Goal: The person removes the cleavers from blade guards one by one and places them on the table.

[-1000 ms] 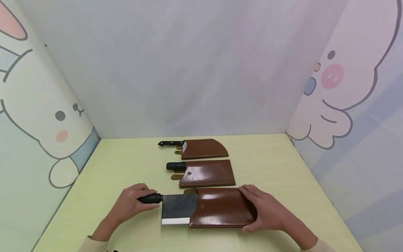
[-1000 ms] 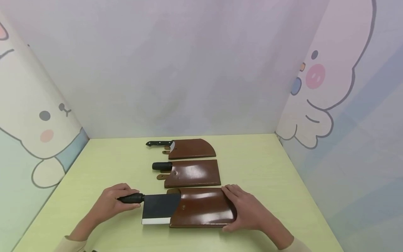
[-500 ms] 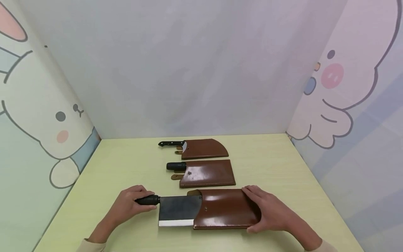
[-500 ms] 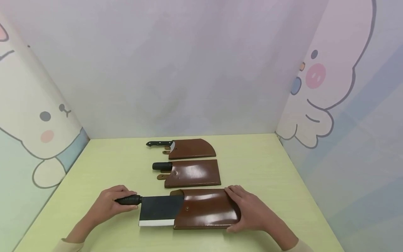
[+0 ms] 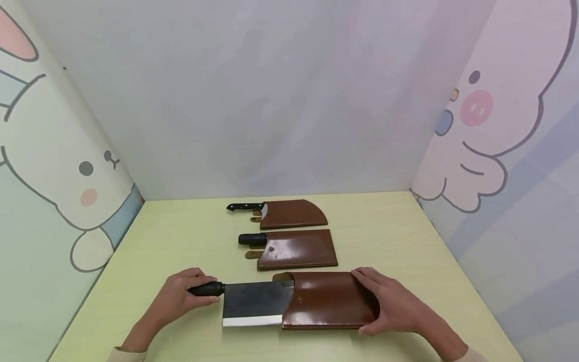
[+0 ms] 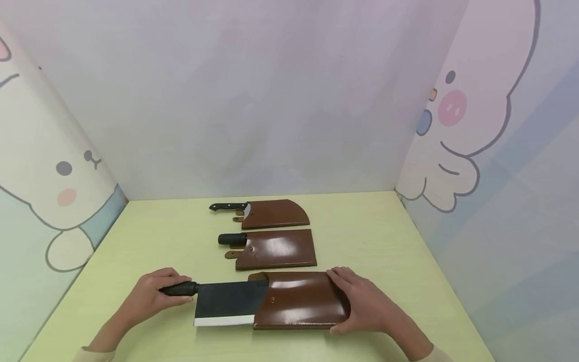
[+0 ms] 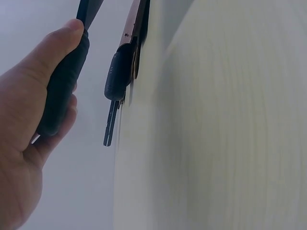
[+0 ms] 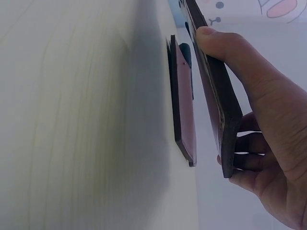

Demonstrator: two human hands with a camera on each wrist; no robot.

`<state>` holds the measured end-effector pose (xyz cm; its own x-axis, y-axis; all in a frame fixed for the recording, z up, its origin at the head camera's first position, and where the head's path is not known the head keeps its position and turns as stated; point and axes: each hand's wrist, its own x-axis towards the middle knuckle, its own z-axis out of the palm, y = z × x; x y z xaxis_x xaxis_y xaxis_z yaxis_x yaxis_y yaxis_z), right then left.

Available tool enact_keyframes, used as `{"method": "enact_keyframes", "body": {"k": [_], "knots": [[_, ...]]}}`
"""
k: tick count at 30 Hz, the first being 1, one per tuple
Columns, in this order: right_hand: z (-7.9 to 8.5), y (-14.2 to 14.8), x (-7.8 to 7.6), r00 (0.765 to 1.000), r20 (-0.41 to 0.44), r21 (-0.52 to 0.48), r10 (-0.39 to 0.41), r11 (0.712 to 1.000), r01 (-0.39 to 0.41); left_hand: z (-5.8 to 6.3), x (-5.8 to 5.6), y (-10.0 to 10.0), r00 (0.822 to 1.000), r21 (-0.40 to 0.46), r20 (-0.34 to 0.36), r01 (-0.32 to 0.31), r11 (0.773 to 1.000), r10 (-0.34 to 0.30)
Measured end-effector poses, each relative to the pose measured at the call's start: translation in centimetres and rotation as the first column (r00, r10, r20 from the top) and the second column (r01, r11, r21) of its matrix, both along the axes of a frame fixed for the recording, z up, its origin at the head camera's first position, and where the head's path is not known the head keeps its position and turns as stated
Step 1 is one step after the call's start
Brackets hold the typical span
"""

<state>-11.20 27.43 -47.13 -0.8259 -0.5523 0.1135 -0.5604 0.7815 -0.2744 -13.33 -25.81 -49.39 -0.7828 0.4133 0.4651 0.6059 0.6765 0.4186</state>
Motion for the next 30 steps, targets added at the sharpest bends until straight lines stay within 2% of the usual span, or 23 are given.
{"method": "enact_keyframes", "body": {"k": [8,14,23,30], "knots": [[-0.1,0.6,0.3,1.0,-0.001,0.005,0.001,1.0,-0.001,0.0,0.4,-0.4,0.998,-0.013,0.048,-0.029,0.999,0.03],[0.0,1.0,0.5,1.0,-0.024,-0.002,0.007,1.0,-0.007,-0.1,0.5,-0.6,0.998,-0.019,0.051,-0.044,0.999,0.045],[0.1,2.0,0.6,0.998,0.055,0.005,-0.019,1.0,0.019,0.0,0.6,-1.3,0.997,-0.017,0.047,-0.053,0.998,0.053],[0.1,3.1,0.8,0.998,0.041,0.002,-0.036,0.999,0.036,0.0,0.6,-2.3,0.998,-0.009,0.049,-0.047,0.999,0.047]]}}
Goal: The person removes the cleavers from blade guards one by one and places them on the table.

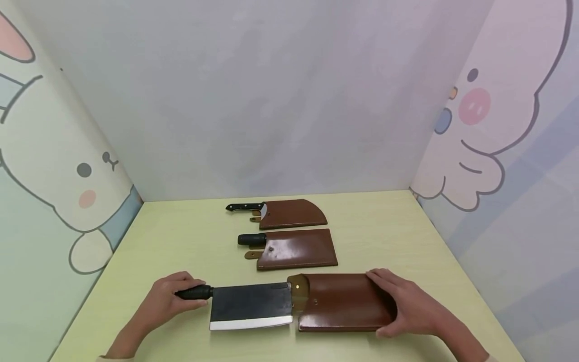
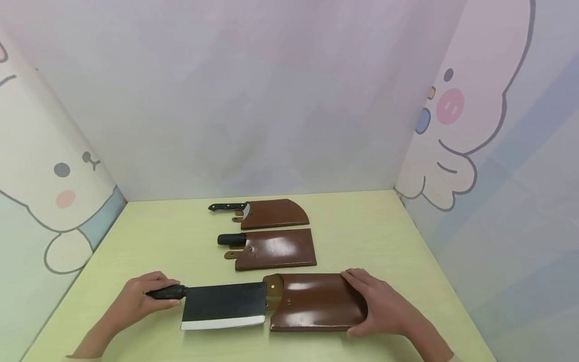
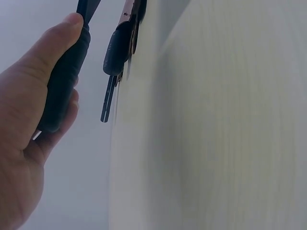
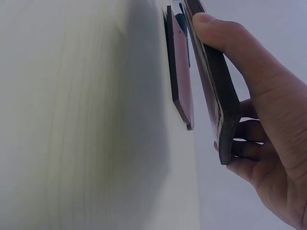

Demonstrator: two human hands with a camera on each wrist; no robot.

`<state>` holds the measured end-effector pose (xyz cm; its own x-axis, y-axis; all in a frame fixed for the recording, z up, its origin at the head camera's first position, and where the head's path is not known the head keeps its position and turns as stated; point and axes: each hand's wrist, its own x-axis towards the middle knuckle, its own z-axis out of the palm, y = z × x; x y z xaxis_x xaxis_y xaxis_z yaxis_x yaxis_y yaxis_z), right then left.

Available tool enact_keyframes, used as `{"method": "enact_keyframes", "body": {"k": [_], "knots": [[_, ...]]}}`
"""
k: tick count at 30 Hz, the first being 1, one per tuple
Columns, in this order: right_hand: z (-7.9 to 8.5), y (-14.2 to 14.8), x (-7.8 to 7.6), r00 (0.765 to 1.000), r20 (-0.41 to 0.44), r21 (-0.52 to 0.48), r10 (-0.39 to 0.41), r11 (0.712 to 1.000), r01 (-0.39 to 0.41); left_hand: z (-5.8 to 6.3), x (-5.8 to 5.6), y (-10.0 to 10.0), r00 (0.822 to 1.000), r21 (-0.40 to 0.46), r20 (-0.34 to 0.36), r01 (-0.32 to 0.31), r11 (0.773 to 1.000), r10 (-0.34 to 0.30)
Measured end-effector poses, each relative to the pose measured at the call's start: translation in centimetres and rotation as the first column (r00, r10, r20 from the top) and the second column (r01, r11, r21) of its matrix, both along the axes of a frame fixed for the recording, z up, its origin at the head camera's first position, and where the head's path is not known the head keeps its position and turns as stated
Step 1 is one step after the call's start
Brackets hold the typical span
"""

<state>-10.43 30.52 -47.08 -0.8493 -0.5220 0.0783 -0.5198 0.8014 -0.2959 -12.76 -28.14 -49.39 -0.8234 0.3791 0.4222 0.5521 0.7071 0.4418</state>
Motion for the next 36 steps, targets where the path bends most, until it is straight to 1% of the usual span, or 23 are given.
{"method": "enact_keyframes", "body": {"k": [7,14,19,25,29,36], "knots": [[-0.4,1.0,0.1,0.999,-0.033,-0.015,-0.015,1.0,0.015,-0.1,0.0,-0.7,1.0,-0.004,-0.026,0.009,1.0,-0.009],[-0.5,2.0,0.3,0.999,-0.025,-0.019,-0.04,0.999,0.04,-0.5,0.0,-1.3,0.999,-0.005,-0.025,0.029,1.0,-0.029],[-0.5,2.8,0.3,0.998,-0.046,-0.018,-0.049,0.999,0.048,-0.6,0.1,-1.7,1.0,-0.012,-0.022,0.019,1.0,-0.02],[-0.5,3.5,0.5,0.998,-0.023,-0.02,-0.06,0.998,0.06,-0.9,0.1,-2.3,1.0,-0.017,-0.021,0.019,1.0,-0.019],[-0.7,3.8,0.5,0.997,-0.025,-0.013,-0.067,0.998,0.067,-1.1,0.1,-2.7,1.0,-0.026,-0.017,0.009,1.0,-0.01],[-1.0,3.9,0.5,0.998,-0.05,-0.026,-0.048,0.999,0.047,-1.3,0.3,-3.0,1.0,-0.036,-0.01,0.004,0.999,-0.005]]}}
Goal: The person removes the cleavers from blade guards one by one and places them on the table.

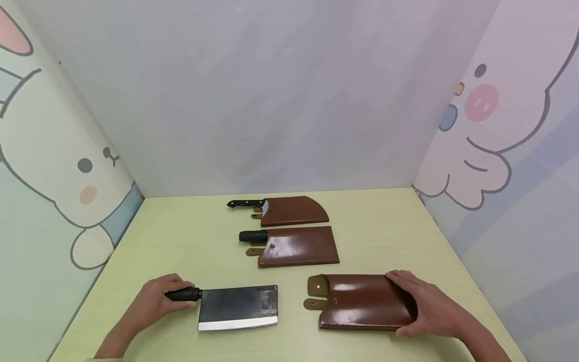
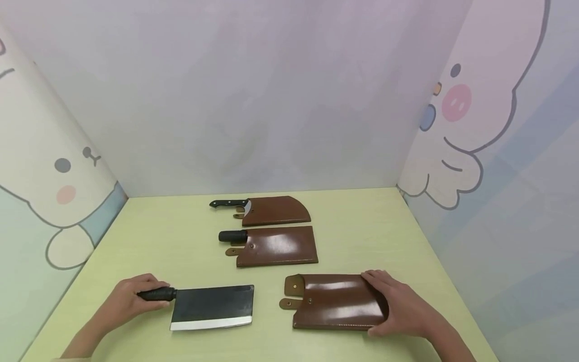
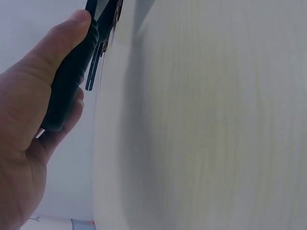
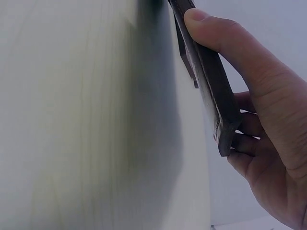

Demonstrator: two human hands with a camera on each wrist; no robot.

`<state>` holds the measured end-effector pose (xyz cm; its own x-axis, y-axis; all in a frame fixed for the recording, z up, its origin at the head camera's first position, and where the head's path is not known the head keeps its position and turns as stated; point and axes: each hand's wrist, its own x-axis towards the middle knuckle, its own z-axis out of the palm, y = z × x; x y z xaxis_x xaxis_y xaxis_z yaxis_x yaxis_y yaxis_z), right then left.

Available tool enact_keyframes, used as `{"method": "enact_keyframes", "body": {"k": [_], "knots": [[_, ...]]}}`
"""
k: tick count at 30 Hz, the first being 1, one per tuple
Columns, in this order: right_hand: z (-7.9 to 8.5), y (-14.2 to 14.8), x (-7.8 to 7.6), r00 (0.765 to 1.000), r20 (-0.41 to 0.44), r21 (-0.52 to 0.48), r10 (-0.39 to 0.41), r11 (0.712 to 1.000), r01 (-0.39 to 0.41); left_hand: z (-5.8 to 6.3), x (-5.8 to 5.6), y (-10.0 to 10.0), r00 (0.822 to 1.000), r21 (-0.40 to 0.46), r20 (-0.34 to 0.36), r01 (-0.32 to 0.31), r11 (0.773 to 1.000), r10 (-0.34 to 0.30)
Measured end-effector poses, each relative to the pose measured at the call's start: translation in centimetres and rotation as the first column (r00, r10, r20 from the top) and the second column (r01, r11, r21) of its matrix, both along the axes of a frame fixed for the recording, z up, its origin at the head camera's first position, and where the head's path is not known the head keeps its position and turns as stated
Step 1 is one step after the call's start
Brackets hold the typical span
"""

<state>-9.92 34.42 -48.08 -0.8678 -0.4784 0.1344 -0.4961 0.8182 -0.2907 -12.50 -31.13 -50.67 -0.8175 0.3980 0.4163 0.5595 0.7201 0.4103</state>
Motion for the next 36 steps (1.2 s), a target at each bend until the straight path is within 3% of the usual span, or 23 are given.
{"method": "enact_keyframes", "body": {"k": [16,28,36], "knots": [[-0.8,0.2,-0.4,1.0,0.021,0.055,-0.009,0.998,0.008,0.1,-0.1,0.1,0.996,-0.06,0.088,-0.026,0.998,0.032],[-1.4,0.1,-0.6,0.997,0.074,0.075,-0.034,0.997,0.028,0.1,-0.4,-0.1,0.969,-0.146,0.235,-0.041,0.988,0.075],[-1.7,0.0,-0.6,0.994,0.101,0.084,-0.038,0.996,0.029,0.1,-0.4,0.2,0.958,-0.173,0.266,-0.058,0.983,0.103]]}}
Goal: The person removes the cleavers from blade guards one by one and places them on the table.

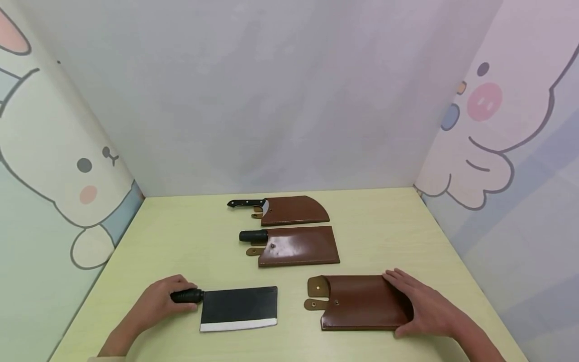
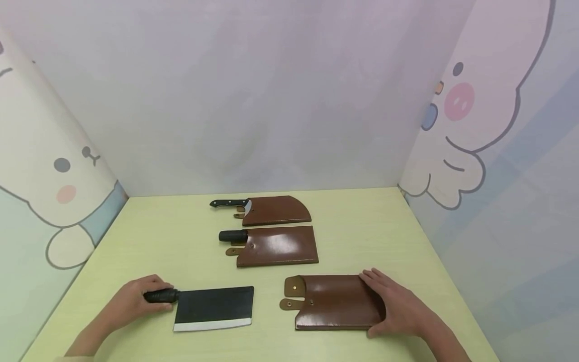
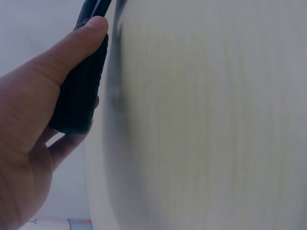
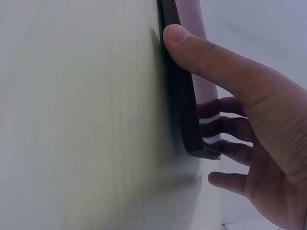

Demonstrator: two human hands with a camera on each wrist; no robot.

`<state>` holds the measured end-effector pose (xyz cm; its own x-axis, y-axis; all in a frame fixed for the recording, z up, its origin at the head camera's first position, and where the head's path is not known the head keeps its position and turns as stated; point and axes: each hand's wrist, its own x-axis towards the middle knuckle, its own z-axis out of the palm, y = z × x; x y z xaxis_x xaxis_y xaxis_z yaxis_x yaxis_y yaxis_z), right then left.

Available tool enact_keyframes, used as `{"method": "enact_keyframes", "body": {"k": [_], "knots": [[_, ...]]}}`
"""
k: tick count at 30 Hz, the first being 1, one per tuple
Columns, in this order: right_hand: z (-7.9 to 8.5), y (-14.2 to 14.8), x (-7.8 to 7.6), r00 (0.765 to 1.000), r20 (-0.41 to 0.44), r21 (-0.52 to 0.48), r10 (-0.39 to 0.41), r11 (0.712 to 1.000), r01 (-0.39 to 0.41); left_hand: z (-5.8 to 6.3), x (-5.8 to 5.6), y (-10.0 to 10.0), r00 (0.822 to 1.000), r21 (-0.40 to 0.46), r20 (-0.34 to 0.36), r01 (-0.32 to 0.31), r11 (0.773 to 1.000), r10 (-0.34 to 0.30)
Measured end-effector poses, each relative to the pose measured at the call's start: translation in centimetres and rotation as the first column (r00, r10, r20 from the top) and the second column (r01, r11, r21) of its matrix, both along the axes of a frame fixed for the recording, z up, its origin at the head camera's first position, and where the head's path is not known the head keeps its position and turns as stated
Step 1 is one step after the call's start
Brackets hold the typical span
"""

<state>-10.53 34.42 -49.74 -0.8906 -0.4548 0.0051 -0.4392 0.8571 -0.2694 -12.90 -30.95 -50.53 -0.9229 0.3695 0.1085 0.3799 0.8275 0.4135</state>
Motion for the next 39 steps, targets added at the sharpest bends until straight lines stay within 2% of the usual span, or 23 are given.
{"method": "enact_keyframes", "body": {"k": [13,17,22,26,30,35,39], "knots": [[-0.2,0.0,-0.2,0.999,0.045,-0.014,0.001,1.0,-0.001,0.1,0.0,0.5,0.999,-0.03,0.033,-0.025,0.999,0.026],[-0.2,0.2,-0.2,1.0,0.023,-0.025,0.017,1.0,-0.016,0.0,-0.1,0.6,0.996,-0.04,0.07,-0.05,0.998,0.053],[0.3,0.1,-0.1,1.0,-0.005,-0.039,0.011,0.999,-0.011,-0.3,-0.2,0.2,0.995,-0.013,0.091,-0.043,0.999,0.044],[1.2,-0.2,-0.4,1.0,-0.008,-0.067,-0.017,0.998,0.017,-0.3,0.0,-0.2,0.997,0.062,0.064,-0.055,0.997,0.051],[1.8,-0.5,-1.0,0.999,-0.035,-0.073,-0.038,0.997,0.035,0.2,-0.4,-0.3,0.997,0.113,0.014,-0.083,0.99,0.082],[2.1,-1.3,-2.1,0.993,-0.116,-0.063,-0.034,0.998,0.027,1.4,-1.6,0.7,0.991,0.099,-0.089,-0.09,0.991,0.098],[2.6,-2.4,-3.1,0.986,-0.167,-0.076,-0.029,0.997,0.017,1.9,-2.7,2.1,0.982,0.098,-0.161,-0.081,0.992,0.096]]}}
